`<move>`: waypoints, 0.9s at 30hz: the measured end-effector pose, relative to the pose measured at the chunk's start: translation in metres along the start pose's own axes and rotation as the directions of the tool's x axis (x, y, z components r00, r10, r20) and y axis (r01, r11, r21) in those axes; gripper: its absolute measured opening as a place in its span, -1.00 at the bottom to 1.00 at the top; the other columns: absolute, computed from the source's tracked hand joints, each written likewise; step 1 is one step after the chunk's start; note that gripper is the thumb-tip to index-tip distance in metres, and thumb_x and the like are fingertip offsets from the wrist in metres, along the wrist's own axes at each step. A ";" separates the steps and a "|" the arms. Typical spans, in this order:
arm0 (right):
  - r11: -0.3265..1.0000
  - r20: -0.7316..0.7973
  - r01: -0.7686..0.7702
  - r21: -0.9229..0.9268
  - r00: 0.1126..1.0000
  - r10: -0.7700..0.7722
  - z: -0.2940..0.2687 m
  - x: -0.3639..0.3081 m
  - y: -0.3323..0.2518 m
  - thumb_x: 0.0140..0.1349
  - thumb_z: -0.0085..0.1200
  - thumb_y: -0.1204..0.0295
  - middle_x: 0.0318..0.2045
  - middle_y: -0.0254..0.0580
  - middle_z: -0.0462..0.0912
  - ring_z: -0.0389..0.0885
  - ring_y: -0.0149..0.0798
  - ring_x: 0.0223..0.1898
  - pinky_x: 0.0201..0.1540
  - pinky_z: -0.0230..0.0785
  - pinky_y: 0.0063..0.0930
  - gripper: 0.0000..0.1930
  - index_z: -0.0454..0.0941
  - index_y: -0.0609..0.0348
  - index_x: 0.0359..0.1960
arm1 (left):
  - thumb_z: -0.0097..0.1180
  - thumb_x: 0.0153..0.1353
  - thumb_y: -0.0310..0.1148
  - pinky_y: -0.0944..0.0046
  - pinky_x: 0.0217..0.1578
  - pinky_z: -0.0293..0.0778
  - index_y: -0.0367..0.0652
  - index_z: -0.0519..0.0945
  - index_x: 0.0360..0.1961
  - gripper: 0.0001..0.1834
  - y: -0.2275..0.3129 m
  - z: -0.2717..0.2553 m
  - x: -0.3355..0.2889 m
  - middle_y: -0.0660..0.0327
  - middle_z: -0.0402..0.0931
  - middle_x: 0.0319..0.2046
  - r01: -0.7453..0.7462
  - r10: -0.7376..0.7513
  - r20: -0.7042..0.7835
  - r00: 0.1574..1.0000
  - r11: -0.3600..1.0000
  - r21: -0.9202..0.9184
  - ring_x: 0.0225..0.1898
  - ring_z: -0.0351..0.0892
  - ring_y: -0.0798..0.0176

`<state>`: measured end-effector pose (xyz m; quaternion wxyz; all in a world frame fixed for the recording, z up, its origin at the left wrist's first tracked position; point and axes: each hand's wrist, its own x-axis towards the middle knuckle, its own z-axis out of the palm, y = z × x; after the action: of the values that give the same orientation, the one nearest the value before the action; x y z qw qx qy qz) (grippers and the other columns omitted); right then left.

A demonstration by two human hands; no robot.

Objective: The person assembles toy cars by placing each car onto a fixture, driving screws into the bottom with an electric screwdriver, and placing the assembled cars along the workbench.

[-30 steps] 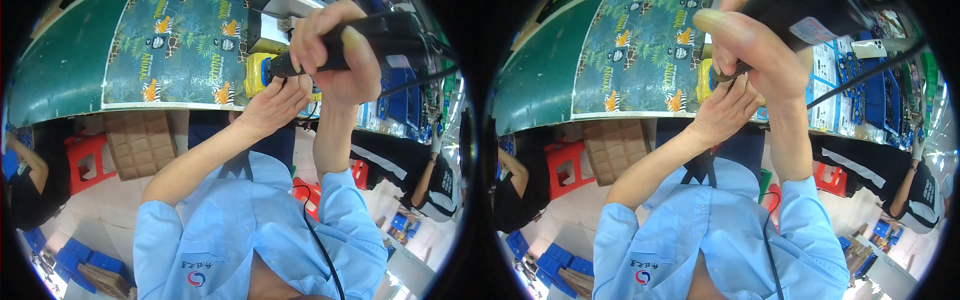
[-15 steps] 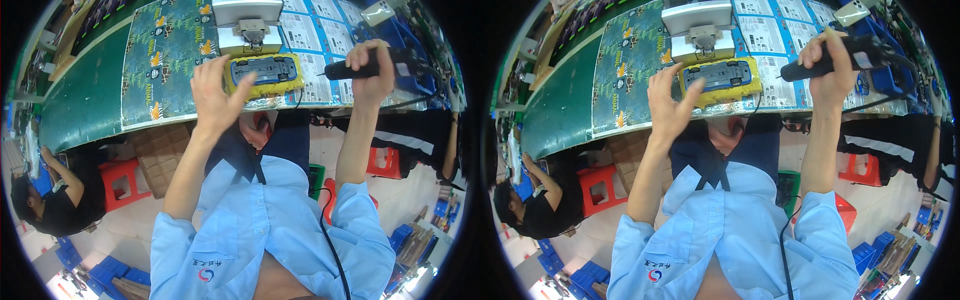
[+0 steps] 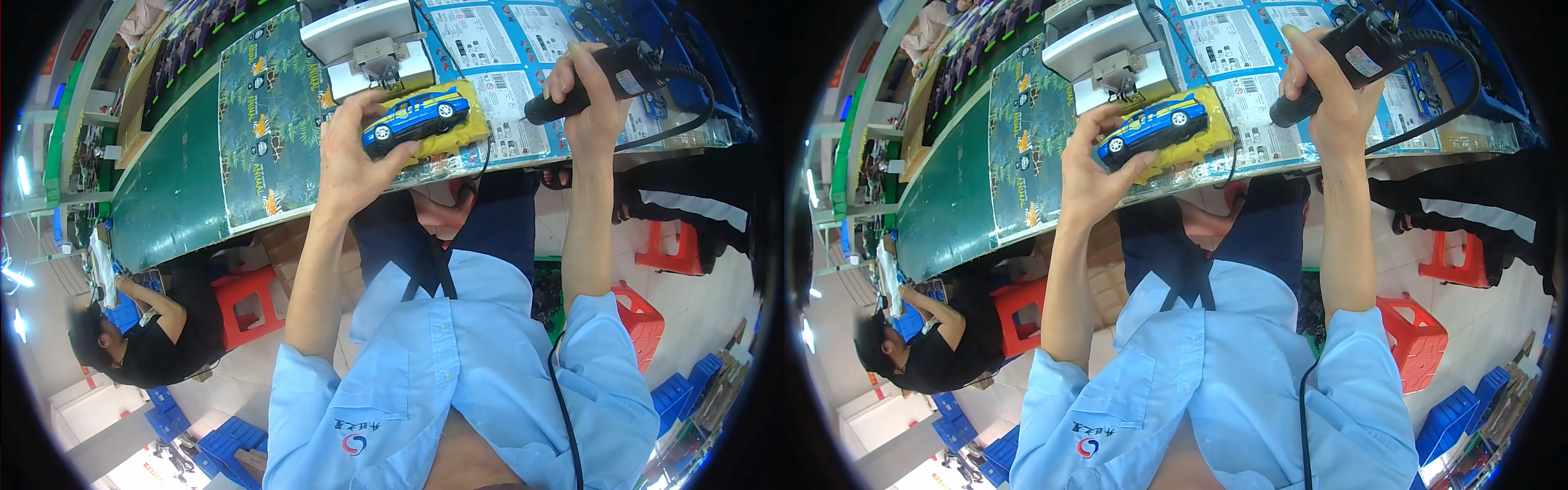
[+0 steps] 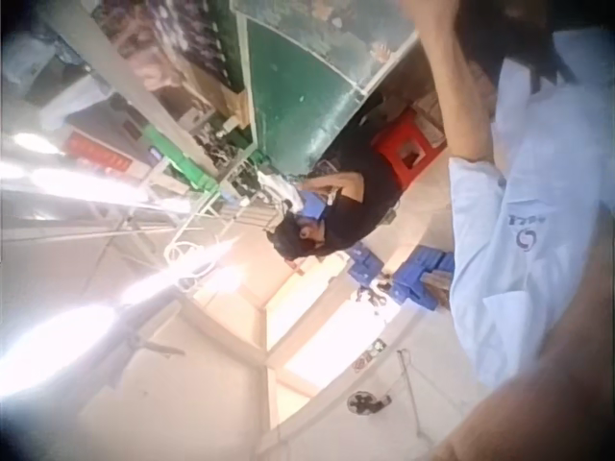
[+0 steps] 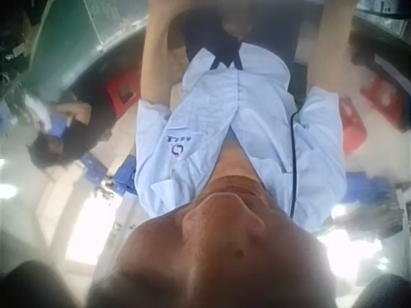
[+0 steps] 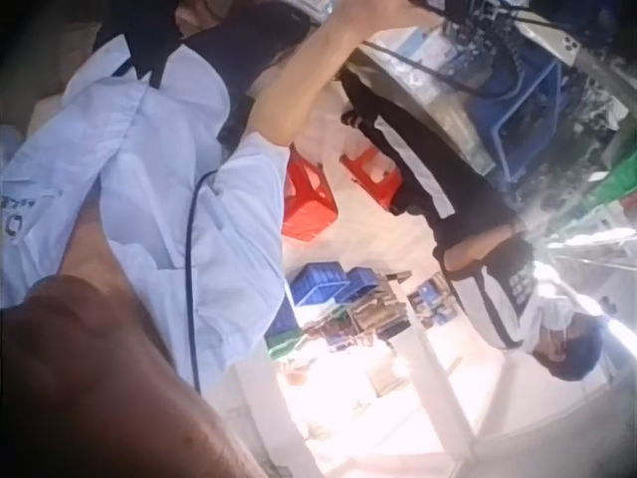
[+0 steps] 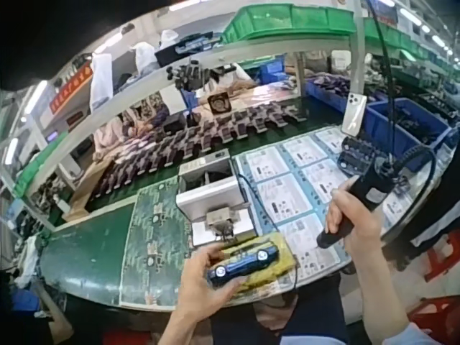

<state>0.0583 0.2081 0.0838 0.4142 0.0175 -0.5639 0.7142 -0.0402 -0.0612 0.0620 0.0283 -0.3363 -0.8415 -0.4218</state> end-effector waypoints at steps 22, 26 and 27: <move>0.989 0.035 -0.120 0.080 0.992 0.118 -0.008 -0.003 0.000 0.35 0.04 0.42 -0.60 -0.24 0.42 0.38 -0.36 -0.59 -0.43 0.29 -0.43 -0.83 0.51 0.32 -0.24 | 0.43 0.00 -0.56 0.34 -0.05 0.52 -0.26 0.57 0.02 -0.50 -0.095 -0.118 -0.019 0.14 0.65 -0.11 -0.106 0.114 -0.141 0.983 0.992 0.067 -0.11 0.64 0.33; 0.981 0.032 -0.170 0.088 0.985 0.168 -0.012 0.004 0.003 0.35 0.04 0.41 -0.60 -0.26 0.38 0.33 -0.38 -0.56 -0.41 0.22 -0.46 -0.83 0.52 0.30 -0.28 | 0.44 -0.02 -0.52 0.20 -0.01 0.51 -0.24 0.51 0.06 -0.43 -0.135 -0.146 -0.017 0.07 0.59 -0.08 -0.183 0.175 0.055 0.983 0.928 0.323 -0.05 0.60 0.10; 0.982 0.029 -0.171 0.082 0.985 0.169 -0.014 0.004 0.002 0.35 0.05 0.40 -0.59 -0.26 0.38 0.32 -0.39 -0.54 -0.40 0.20 -0.47 -0.83 0.52 0.28 -0.28 | 0.45 -0.03 -0.49 0.15 -0.01 0.50 -0.24 0.49 0.09 -0.40 -0.135 -0.146 -0.015 0.04 0.57 -0.07 -0.288 0.262 0.120 0.958 0.879 0.379 -0.05 0.58 0.02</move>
<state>0.0603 0.2221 0.0789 0.3443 -0.0055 -0.5373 0.7699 -0.1429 -0.2321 0.0573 0.1273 -0.4534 -0.8530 -0.2249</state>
